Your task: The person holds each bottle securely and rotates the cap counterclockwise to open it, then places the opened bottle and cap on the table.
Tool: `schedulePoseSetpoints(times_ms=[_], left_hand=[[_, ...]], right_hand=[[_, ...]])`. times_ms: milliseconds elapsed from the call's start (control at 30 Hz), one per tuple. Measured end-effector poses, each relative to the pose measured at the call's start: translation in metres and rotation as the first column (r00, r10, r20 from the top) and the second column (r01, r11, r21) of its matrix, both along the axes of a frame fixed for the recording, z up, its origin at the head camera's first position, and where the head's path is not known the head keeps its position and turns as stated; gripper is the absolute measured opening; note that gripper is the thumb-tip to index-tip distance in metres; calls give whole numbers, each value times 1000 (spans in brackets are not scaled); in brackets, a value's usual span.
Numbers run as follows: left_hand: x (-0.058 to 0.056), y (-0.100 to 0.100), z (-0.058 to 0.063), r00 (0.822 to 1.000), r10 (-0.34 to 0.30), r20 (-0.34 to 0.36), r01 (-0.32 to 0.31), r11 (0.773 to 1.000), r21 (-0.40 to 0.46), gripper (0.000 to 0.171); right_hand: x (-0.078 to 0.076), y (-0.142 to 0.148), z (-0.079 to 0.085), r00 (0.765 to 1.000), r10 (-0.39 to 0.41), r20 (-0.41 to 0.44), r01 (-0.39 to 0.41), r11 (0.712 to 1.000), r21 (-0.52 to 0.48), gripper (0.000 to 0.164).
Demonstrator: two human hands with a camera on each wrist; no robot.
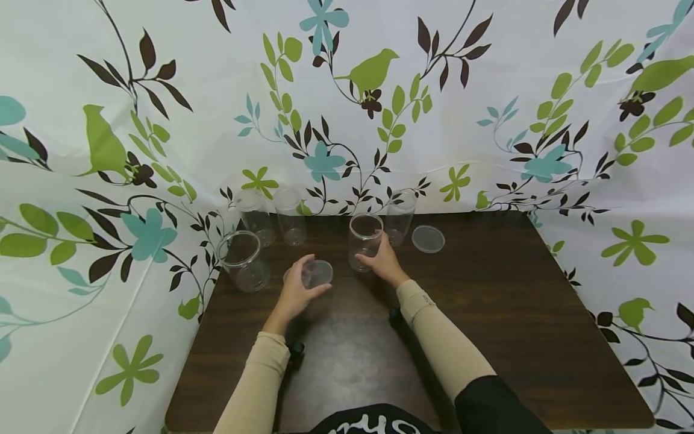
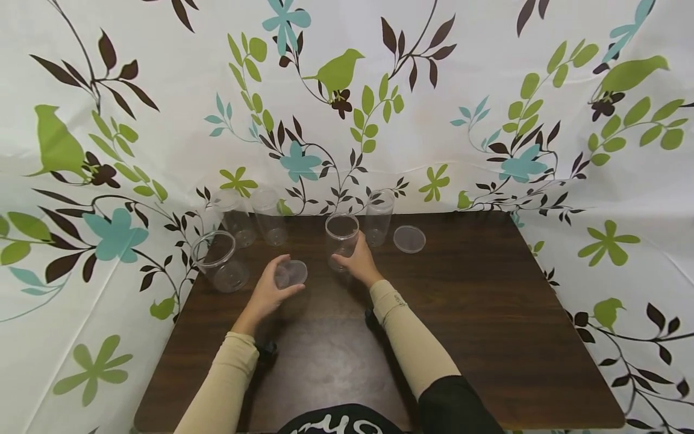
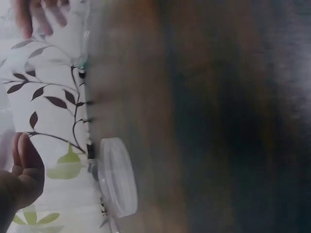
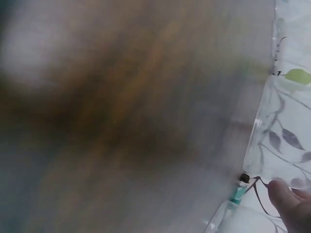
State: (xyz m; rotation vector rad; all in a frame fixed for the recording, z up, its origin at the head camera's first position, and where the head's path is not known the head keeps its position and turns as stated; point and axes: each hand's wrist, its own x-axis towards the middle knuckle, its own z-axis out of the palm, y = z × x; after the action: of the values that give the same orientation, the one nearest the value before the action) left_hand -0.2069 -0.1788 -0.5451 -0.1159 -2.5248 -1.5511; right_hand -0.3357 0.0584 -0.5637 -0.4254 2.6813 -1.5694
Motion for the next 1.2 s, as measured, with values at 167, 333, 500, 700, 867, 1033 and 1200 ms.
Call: schedulePoseSetpoints(times_ms=[167,333,500,700,867,1033,1200], left_hand=[[3,11,-10,998,-55,-25,53,996,-76,79],[4,20,-16,997,-39,70,39,999,-6,92],[2,25,-20,995,-18,93,13,999,50,100],[1,28,-25,1000,10,23,-10,999,-40,98],[-1,37,-27,998,69,1,-68,980,-185,95],[-7,47,-30,988,145,54,-123,948,-294,96],[-8,49,-36,981,169,96,-123,923,-364,96]], right_hand=[[-24,-8,1,1000,-22,-5,22,999,-26,100],[-42,-9,-2,997,-75,22,75,997,-26,97],[-51,-9,-7,991,-131,38,132,991,-20,99],[-58,-14,-12,992,-121,46,122,992,-11,102],[-59,-19,-14,993,-107,42,108,994,-17,103],[-59,-24,-16,995,-99,21,99,995,-4,101],[-58,-32,-17,996,-91,20,91,996,0,98]])
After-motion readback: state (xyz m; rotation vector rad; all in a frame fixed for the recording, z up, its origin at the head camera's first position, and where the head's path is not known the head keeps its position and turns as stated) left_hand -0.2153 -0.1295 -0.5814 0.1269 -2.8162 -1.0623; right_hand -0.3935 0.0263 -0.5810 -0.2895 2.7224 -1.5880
